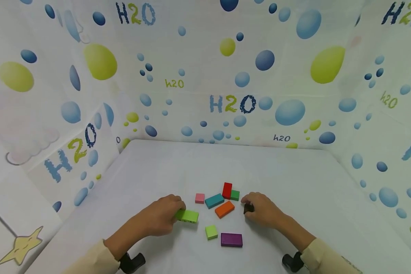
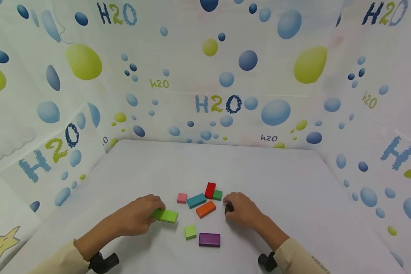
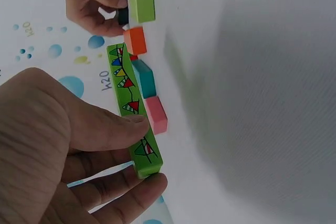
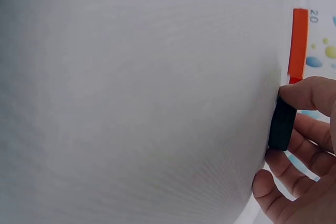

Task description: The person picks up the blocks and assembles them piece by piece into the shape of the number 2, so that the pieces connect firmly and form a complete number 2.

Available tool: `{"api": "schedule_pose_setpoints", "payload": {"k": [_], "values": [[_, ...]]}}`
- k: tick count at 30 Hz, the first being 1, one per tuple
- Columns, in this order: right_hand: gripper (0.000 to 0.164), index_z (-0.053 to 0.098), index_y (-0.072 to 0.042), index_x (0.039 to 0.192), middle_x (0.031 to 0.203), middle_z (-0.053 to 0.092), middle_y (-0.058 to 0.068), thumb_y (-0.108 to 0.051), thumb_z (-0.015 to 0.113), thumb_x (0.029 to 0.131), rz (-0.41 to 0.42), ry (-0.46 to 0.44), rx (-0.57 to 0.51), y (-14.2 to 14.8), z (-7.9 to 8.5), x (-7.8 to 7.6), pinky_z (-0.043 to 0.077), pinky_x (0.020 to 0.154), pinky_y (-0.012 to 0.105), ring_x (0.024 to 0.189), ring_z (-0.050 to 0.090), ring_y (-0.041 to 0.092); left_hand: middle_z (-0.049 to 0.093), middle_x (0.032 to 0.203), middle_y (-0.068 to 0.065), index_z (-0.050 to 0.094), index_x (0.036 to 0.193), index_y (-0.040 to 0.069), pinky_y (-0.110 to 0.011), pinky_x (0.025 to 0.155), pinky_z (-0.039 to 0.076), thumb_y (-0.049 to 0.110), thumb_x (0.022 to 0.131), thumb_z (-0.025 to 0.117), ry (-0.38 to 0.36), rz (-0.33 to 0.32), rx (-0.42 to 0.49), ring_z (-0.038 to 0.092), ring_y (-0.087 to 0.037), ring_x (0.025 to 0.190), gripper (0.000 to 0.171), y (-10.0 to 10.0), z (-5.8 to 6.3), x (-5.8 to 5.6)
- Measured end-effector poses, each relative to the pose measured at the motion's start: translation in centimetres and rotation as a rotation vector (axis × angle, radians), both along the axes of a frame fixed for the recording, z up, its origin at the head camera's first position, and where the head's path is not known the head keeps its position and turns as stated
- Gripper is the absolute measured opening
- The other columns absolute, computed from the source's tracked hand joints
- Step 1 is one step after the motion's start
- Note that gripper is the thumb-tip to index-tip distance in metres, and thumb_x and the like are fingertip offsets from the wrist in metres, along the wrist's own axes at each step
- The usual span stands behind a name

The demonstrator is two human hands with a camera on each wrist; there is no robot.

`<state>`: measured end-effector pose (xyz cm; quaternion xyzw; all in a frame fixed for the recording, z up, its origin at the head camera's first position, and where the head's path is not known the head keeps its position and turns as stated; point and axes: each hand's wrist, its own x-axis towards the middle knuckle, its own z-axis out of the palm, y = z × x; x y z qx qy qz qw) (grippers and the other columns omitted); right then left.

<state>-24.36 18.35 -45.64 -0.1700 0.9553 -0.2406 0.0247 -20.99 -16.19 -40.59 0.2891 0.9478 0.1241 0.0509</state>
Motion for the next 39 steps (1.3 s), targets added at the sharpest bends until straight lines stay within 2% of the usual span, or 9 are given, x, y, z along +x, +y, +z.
{"api": "schedule_pose_setpoints", "payload": {"k": [6,12,22,32,39], "values": [[0.031,0.071,-0.012,0.116,0.105,0.066,-0.002,-0.010,0.079,0.086,-0.025,-0.015,0.015,0.4,0.0,0.0,0.057,0.090,0.041,0.099,0.056,0.017,0.060,0.101,0.008,0.070,0.110,0.012,-0.030,0.078,0.054,-0.003,0.083,0.069,0.013,-0.056,-0.009,0.052,-0.007,0.091,0.030,0.6,0.0,1.2],[0.034,0.070,-0.011,0.118,0.108,0.066,-0.001,-0.010,0.078,0.086,-0.026,-0.016,0.031,0.8,0.4,0.3,0.056,0.092,0.043,0.100,0.056,0.018,0.059,0.101,0.009,0.069,0.111,0.012,-0.027,0.078,0.054,-0.001,0.084,0.070,-0.004,-0.106,-0.018,0.050,-0.005,0.090,0.031,1.3,-0.1,2.2],[0.046,0.064,-0.011,0.127,0.116,0.065,0.000,-0.013,0.079,0.084,0.004,-0.021,0.068,0.8,0.2,0.4,0.055,0.094,0.043,0.108,0.056,0.018,0.057,0.097,0.011,0.070,0.108,0.011,-0.023,0.072,0.052,-0.006,0.079,0.069,-0.007,-0.156,-0.026,0.048,-0.003,0.086,0.033,1.7,-1.1,3.9],[0.068,0.053,-0.013,0.143,0.139,0.057,0.002,-0.021,0.081,0.081,0.007,0.007,0.165,1.7,0.5,2.0,0.052,0.101,0.044,0.122,0.051,0.021,0.060,0.104,0.008,0.069,0.114,0.011,-0.026,0.082,0.056,0.002,0.075,0.081,-0.032,-0.169,-0.069,0.049,-0.006,0.092,0.042,2.9,-1.7,4.0],[0.077,0.047,-0.016,0.149,0.146,0.052,0.000,-0.028,0.082,0.081,0.041,0.013,0.159,2.1,0.9,3.3,0.049,0.105,0.048,0.130,0.047,0.023,0.060,0.103,0.008,0.069,0.116,0.012,-0.027,0.083,0.056,0.005,0.078,0.080,-0.037,-0.162,-0.091,0.048,-0.007,0.091,0.040,3.7,-2.2,3.6]]}}
